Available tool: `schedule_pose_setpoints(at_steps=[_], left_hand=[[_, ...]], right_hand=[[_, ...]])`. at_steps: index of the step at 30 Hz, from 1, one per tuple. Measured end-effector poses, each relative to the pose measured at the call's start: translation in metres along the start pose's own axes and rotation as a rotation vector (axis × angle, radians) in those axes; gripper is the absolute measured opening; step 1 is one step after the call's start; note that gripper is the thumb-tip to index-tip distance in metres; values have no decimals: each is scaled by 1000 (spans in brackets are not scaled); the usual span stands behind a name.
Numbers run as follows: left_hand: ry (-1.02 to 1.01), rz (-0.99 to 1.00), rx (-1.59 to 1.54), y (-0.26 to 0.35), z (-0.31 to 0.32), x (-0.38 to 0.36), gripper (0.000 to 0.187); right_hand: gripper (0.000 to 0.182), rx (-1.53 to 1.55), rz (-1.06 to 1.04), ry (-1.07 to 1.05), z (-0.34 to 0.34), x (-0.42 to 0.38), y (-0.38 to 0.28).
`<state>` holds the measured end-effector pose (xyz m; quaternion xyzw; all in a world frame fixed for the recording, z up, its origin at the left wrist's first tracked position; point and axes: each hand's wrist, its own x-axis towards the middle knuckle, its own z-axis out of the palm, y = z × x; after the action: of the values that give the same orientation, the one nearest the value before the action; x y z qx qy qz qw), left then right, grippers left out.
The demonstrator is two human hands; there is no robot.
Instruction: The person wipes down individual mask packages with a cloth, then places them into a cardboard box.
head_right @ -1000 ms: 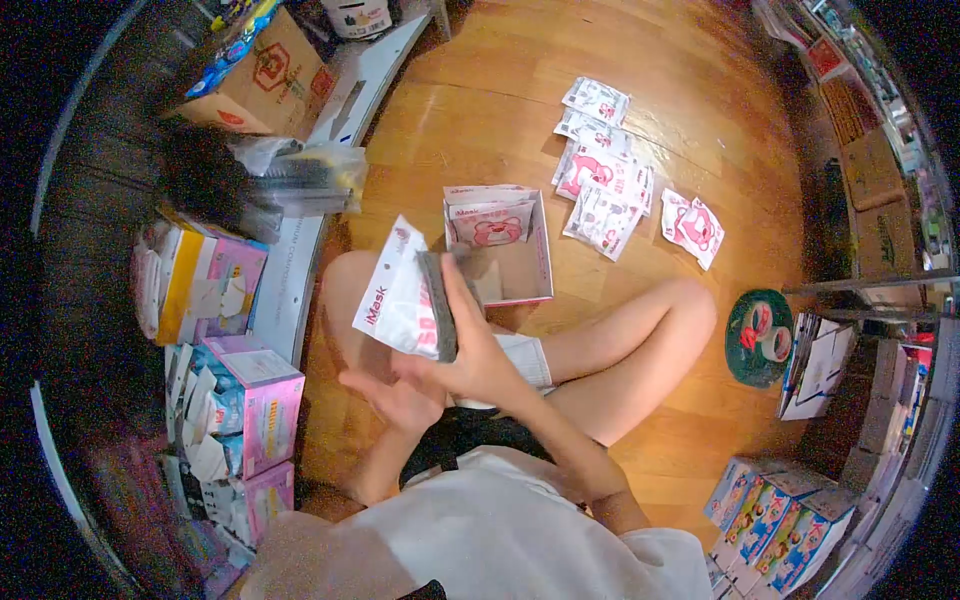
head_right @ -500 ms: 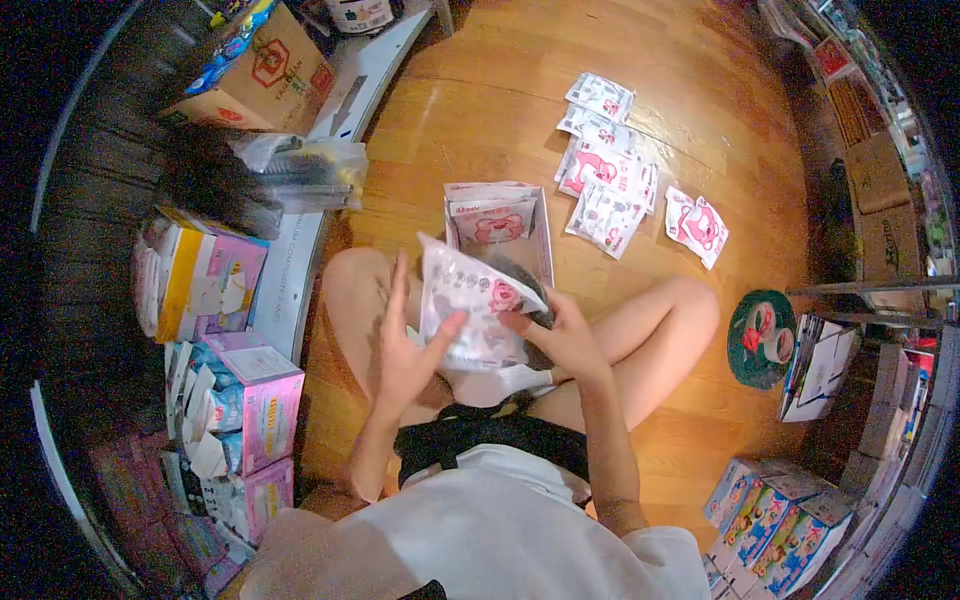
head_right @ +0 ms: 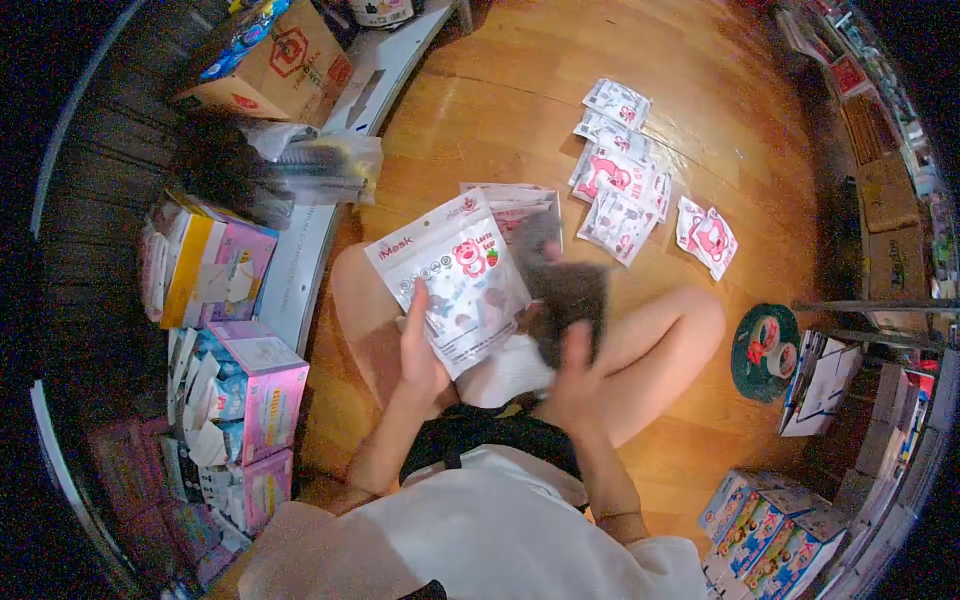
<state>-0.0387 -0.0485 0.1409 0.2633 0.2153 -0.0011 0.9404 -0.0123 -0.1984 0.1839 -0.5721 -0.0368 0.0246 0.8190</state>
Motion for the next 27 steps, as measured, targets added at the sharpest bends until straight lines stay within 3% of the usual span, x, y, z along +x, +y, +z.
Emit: schedule_pose_setpoints(at_steps=[2,3,4,6,7,10,11,14,15,18,19,20,22,24,26,27], left_hand=[[1,-3,-51,-7,6,-1,58],[-579,-147,-504,-14,-23,7,61],[-550,-84,-465,-15,-23,5,61],[-490,51,-389,-20,-21,2,62],[21,147,55,-14,2,-10,63],[-43,196,41,-19,5,-13,62],[-45,272,142,-15,6,-13,65],[48,162,44,5,4,-10,73],[76,137,55,7,2,-11,83],[231,6,-130,-1,17,-22,90],[-59,65,-73,-9,6,-16,93],[-35,59,-66,-20,1,-18,93],[6,150,167,-24,4,-20,76],[-151,330,452,-15,-7,-16,63],[-231,432,574,-23,-37,-6,63],[-301,470,666,-22,-45,0,63]], right_hand=[[66,-456,-152,-350,3,-18,33],[68,-697,-285,-498,10,-23,41],[71,-1016,-448,-622,26,-21,31],[75,-1041,-447,-519,24,-5,42],[76,-1052,-446,-470,23,5,49],[79,-773,-394,-299,28,24,57],[80,-645,-482,-263,37,15,62],[80,-737,-532,-486,38,-27,69],[75,-817,-454,-548,40,-32,53],[72,-951,-430,-422,26,2,68],[76,-874,-433,-364,22,21,61],[78,-818,-425,-363,23,27,61],[83,-707,-408,-363,25,34,60],[86,-690,-521,-440,37,12,60],[84,-731,-486,-643,41,-4,51],[81,-749,-461,-640,42,-4,48]])
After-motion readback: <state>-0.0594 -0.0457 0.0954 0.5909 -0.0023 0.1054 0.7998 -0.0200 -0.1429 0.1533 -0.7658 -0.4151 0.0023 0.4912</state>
